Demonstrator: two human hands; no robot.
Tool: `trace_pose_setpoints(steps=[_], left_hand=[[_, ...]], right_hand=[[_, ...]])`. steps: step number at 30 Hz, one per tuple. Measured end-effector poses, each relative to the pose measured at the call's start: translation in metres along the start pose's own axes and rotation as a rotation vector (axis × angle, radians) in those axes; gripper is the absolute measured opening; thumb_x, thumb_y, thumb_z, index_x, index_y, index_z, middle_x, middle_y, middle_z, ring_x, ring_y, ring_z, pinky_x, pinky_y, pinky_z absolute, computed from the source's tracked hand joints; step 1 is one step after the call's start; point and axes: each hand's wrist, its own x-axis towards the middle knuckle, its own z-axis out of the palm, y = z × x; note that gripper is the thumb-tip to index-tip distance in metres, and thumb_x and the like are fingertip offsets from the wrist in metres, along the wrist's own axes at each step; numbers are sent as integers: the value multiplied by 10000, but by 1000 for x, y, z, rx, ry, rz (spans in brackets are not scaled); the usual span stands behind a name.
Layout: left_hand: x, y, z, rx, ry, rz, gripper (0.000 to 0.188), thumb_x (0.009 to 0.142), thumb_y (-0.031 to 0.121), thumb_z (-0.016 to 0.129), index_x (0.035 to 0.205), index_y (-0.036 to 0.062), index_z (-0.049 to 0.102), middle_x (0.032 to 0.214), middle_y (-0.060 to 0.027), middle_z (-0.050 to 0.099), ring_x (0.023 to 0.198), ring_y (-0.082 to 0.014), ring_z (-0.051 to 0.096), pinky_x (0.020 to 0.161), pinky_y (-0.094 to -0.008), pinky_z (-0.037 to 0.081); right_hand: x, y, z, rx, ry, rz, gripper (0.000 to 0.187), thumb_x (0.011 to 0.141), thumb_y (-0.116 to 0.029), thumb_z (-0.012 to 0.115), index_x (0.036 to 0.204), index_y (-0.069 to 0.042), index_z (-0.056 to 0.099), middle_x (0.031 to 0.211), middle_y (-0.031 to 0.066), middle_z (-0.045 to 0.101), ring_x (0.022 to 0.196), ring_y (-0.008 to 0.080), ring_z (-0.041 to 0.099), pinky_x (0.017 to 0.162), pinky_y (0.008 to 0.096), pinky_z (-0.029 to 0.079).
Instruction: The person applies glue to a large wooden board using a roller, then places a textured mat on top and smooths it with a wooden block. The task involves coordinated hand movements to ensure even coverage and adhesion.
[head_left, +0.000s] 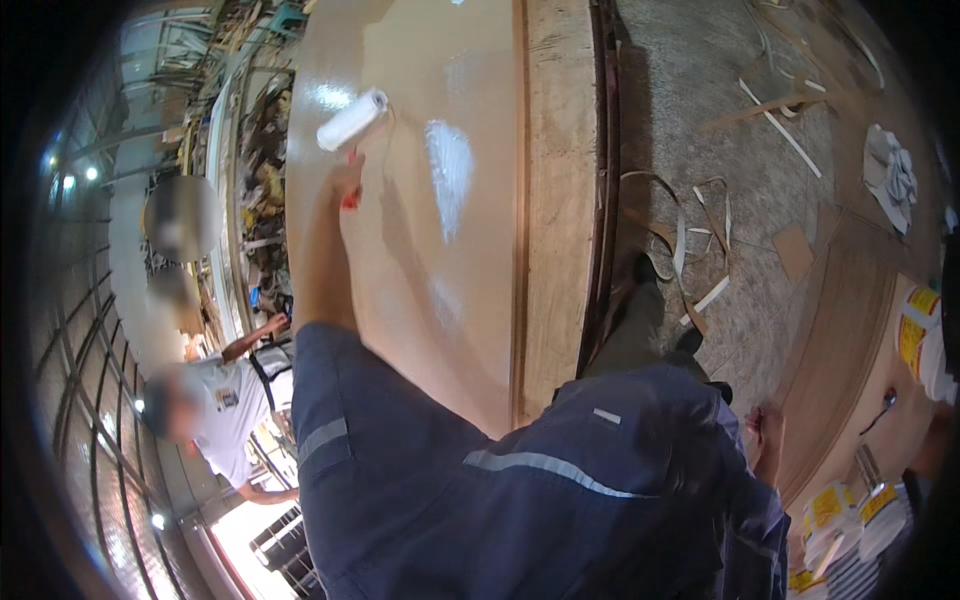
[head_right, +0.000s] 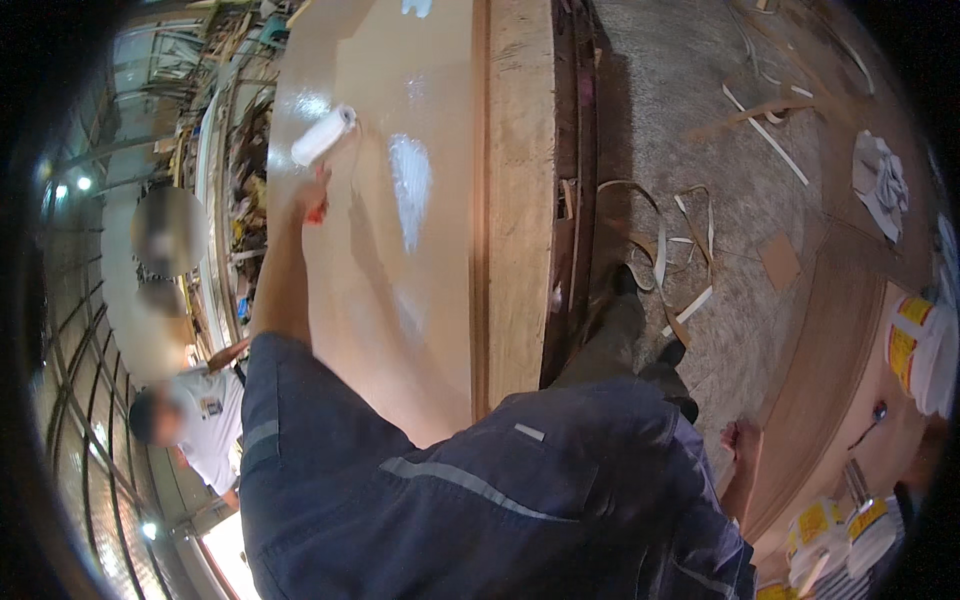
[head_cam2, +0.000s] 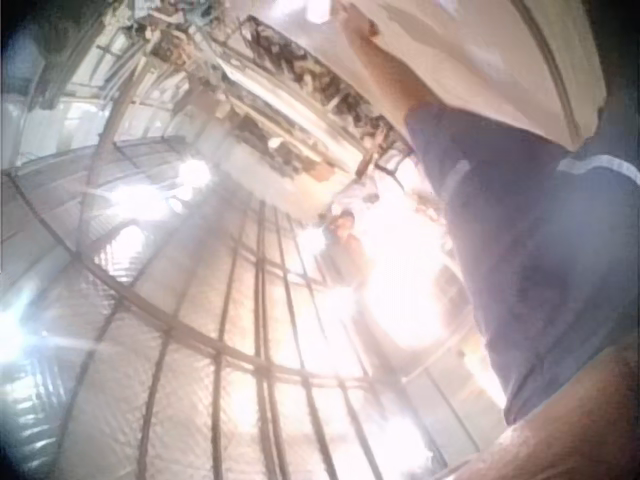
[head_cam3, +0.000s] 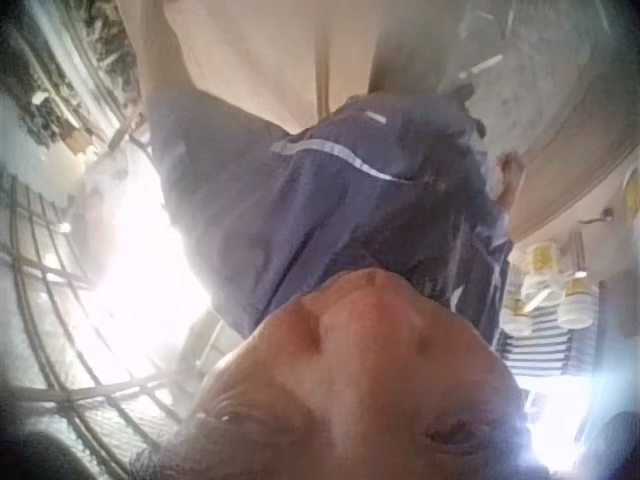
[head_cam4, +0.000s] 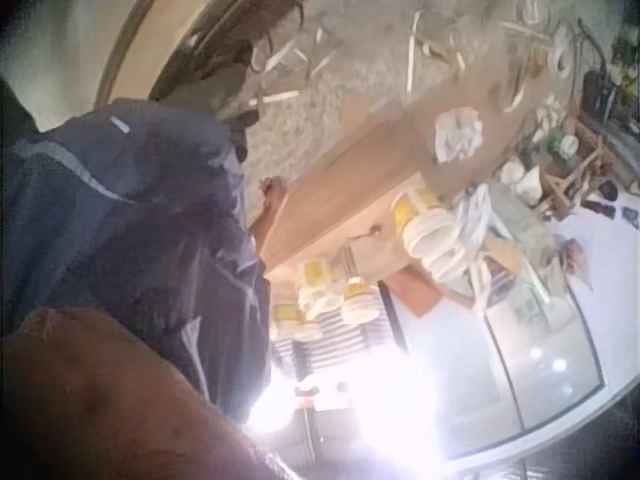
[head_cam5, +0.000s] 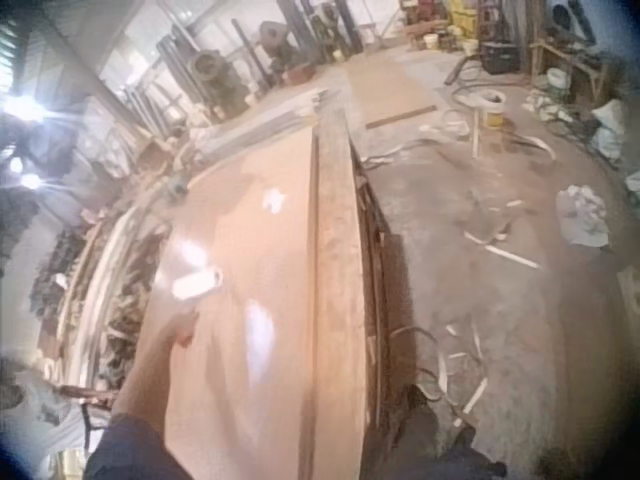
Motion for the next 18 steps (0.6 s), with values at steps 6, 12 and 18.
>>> trace_pose_setpoints(steps=[6, 12, 18], left_hand=[[15, 98, 59, -286, 119, 83, 543, 940, 510, 478, 746, 10, 558, 577, -96, 534, 373, -215, 487, 364, -377, 416], [-141, -22, 88, -29, -85, 120, 720, 917, 630, 468, 957, -79, 590, 665, -212, 633, 477, -303, 654, 380, -392, 504], [-360, -186, 175, -65, -2, 173, 539, 954, 496, 512, 987, -32, 613, 698, -228, 648, 506, -299, 645, 486, -407, 514]], right_hand=[[-18, -77, 82, -54, 0, -78, 253, 979, -309, 511, 926, -70, 577, 754, 39, 595, 600, 151, 625, 511, 285, 518], [46, -112, 88, -268, -194, -87, 241, 957, -333, 542, 963, -95, 580, 794, 42, 607, 616, 164, 625, 507, 306, 525], [109, -157, 101, -250, -324, -115, 134, 932, -201, 484, 909, -86, 548, 709, 59, 565, 557, 164, 595, 432, 300, 473]])
